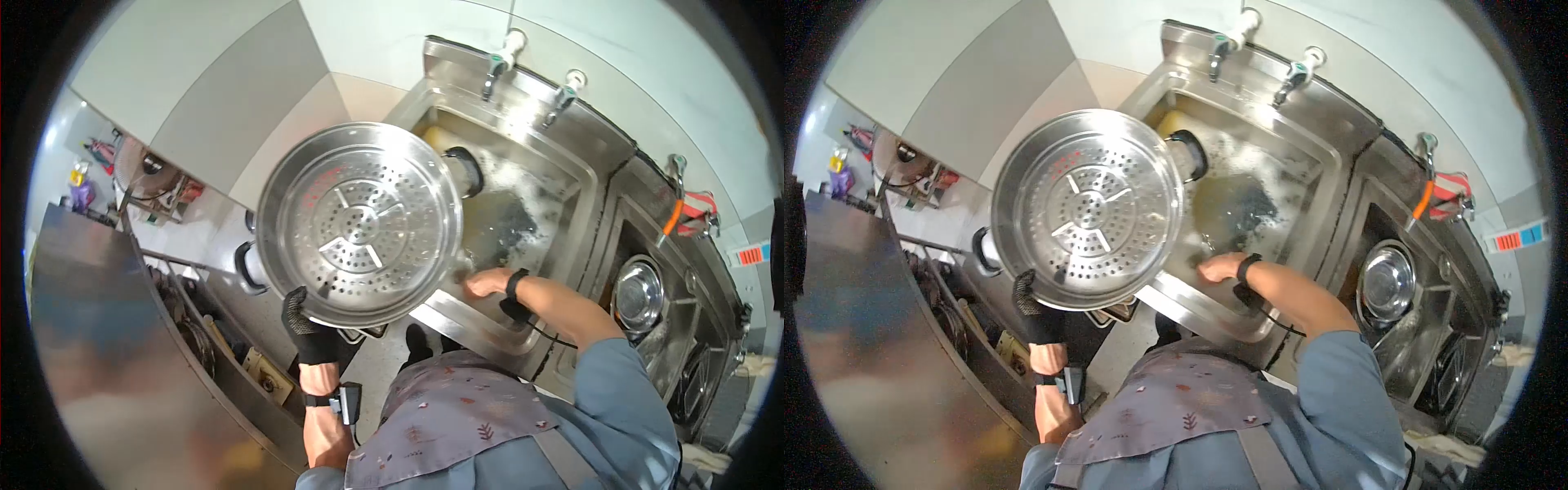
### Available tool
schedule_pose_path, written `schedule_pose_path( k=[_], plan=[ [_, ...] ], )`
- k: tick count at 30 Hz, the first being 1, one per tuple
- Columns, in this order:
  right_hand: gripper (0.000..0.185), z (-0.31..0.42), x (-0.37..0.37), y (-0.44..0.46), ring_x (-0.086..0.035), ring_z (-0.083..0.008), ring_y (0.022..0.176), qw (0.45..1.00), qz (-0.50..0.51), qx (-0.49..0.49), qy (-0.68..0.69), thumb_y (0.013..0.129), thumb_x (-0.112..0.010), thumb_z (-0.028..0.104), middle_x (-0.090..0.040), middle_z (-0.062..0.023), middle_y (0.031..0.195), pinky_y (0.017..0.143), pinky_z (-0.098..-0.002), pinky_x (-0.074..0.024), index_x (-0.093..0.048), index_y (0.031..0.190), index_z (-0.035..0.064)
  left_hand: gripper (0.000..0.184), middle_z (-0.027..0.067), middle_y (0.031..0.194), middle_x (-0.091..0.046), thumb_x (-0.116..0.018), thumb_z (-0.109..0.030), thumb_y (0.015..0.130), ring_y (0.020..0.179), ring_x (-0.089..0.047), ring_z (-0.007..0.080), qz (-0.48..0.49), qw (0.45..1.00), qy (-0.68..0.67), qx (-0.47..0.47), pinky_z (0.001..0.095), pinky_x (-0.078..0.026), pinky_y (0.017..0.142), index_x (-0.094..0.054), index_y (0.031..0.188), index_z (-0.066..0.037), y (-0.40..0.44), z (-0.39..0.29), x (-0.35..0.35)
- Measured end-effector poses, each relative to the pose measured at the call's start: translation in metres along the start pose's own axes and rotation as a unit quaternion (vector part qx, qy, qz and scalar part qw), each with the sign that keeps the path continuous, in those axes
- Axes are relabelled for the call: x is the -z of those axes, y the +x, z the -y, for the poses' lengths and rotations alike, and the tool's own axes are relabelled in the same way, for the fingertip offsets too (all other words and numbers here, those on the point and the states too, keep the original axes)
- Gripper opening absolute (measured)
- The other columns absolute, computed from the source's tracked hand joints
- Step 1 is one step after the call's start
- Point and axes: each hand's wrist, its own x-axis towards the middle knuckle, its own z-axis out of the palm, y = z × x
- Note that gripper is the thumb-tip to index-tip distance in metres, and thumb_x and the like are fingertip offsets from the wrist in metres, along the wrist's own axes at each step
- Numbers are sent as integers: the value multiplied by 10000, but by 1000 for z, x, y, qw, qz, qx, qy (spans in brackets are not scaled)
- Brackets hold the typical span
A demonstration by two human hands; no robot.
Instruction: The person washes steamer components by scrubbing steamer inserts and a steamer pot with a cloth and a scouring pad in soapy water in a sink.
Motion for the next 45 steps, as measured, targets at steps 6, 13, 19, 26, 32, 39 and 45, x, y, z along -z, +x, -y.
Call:
schedule_pose_path(
  k=[6, 13, 19, 26, 32, 39, 45],
  plan=[
    [358, -41, 68, -11, -686, -333, 1034, 685, 313, -172, 635, 823, -617, 236, -732, -127, 1149, 841, -462, -541, -734, 1103, 45, 203, 128, 993, -663, -579, -195, 872, 938, -664, 277, 38, 988, -94, 116, 411, -565, 870, -638, 1003, -52, -5, -21, -13],
    [426, -143, 207, -21, -702, -352, 983, 663, 283, -256, 644, 753, -678, 223, -737, -167, 1094, 835, -439, -561, -719, 1144, 60, 189, 107, 968, -663, -628, -133, 834, 881, -679, 241, 111, 992, 65, 0, 366, -578, 833, -620, 990, -26, 29, 14, 21],
    [622, -195, 227, -117, -649, -211, 980, 225, -122, -499, 828, 792, -818, 238, -701, -128, 1117, 870, -375, -519, -597, 1324, 3, 272, 113, 974, -669, -662, -106, 785, 879, -684, 275, 97, 982, -88, 135, 388, -584, 835, -629, 1032, 5, 26, -19, 5],
    [419, -217, 286, -164, -646, -162, 1047, -54, -454, -633, 625, 961, -706, 204, -685, -85, 1177, 898, -327, -516, -592, 1319, 18, 301, 111, 1081, -662, -676, -127, 806, 987, -659, 291, 56, 953, -135, 267, 408, -550, 908, -649, 1091, -35, 17, -36, -4],
    [396, -321, 378, -130, -660, -155, 1029, 174, -468, -614, 611, 953, -713, 223, -690, -89, 1153, 909, -305, -518, -623, 1271, 5, 166, 99, 1015, -670, -580, -139, 943, 977, -664, 239, 134, 977, -5, 163, 366, -556, 887, -658, 1058, -47, 8, -70, -21],
    [552, -373, 370, -22, -700, -304, 997, 471, -262, -569, 621, 876, -737, 380, -715, -193, 1110, 870, -383, -538, -622, 1207, -46, 169, 107, 1062, -674, -567, -69, 943, 980, -655, 228, 127, 973, -17, 189, 355, -555, 888, -654, 1083, -32, 26, -42, -1],
    [534, -337, 298, 47, -563, -418, 1237, 752, -25, -363, 549, 874, -734, 346, -579, -257, 1290, 1037, -510, -469, -589, 1302, 62, 271, 112, 1148, -632, -613, 25, 895, 1065, -633, 235, 271, 921, 241, -143, 374, -533, 919, -623, 1159, -37, 33, -12, 27]
  ],
)
